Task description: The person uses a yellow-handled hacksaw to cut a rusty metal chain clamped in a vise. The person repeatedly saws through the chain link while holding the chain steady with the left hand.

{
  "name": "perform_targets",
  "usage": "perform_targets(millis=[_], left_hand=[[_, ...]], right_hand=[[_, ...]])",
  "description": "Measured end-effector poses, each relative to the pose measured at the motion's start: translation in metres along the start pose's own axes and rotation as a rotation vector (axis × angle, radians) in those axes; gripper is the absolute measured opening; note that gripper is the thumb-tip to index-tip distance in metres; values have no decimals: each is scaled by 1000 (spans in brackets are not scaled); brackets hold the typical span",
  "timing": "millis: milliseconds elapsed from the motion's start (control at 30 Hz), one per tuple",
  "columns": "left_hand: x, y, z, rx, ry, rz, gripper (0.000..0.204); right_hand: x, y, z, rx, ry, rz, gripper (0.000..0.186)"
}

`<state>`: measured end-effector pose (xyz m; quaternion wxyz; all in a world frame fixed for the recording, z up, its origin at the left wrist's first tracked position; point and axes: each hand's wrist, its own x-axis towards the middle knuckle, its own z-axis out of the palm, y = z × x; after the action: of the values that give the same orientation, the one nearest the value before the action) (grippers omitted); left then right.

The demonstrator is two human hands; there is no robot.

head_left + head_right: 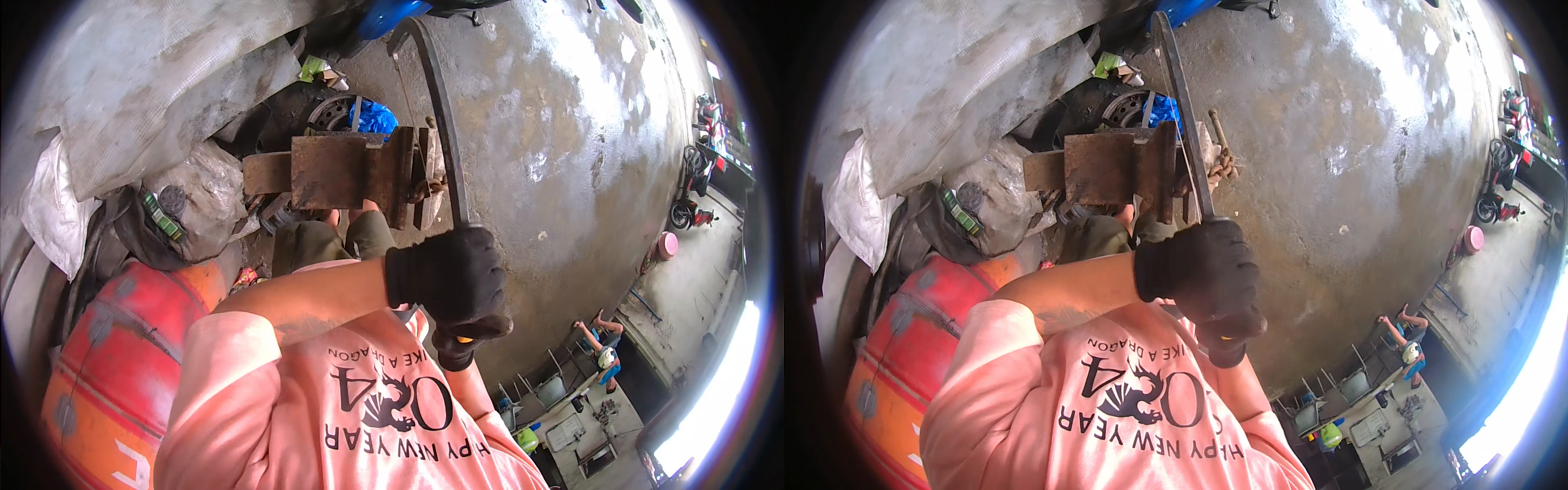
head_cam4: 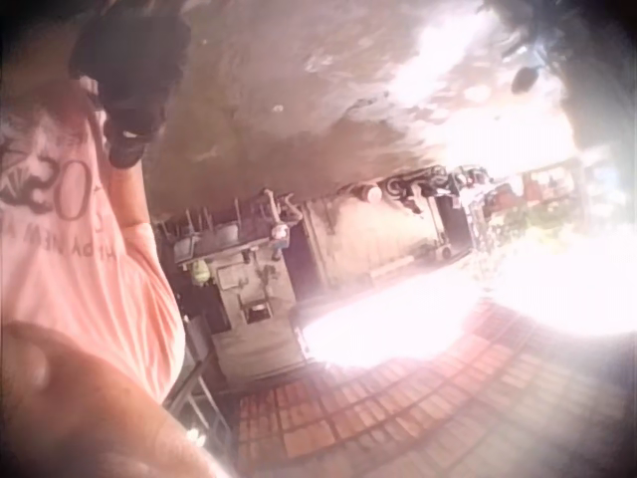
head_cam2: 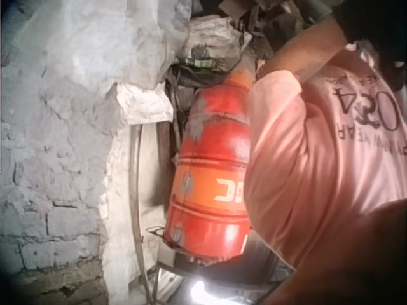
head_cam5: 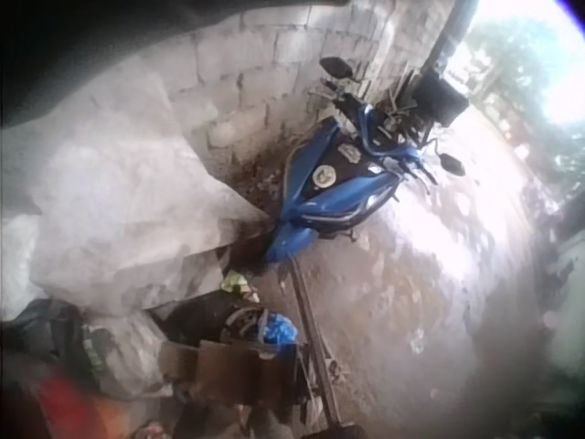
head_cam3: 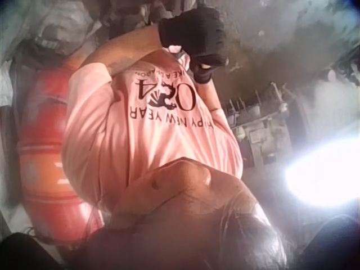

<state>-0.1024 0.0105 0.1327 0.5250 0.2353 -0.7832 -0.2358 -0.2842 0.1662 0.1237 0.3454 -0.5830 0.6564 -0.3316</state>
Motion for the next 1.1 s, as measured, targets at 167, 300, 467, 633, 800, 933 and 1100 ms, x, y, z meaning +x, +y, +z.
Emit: perform_targets(millis=[167,300,467,633,800,933,1100], left_hand=[[12,3,7,-7,27,14,48],[10,10,6,-63,57,-17,52],[21,-11,-13,79,133,-32,55],[27,-64,-34,141,212,16,57],[38,-76,-40,135,114,25,59],[51,-103,-69,244,127,27,41],[41,-160,-109,265,67,-197,27]], right_hand=[[-4,2,-16,76,21,69,33],[-16,-20,-31,-22,-18,21,34],[-13,-34,-33,-39,-53,-7,36],[15,-40,-2,-258,-89,-38,20],[0,-35,-20,-128,-124,350,28],[7,-56,-34,-213,-117,16,23],[-6,-64,-59,-117,-131,100,34]])
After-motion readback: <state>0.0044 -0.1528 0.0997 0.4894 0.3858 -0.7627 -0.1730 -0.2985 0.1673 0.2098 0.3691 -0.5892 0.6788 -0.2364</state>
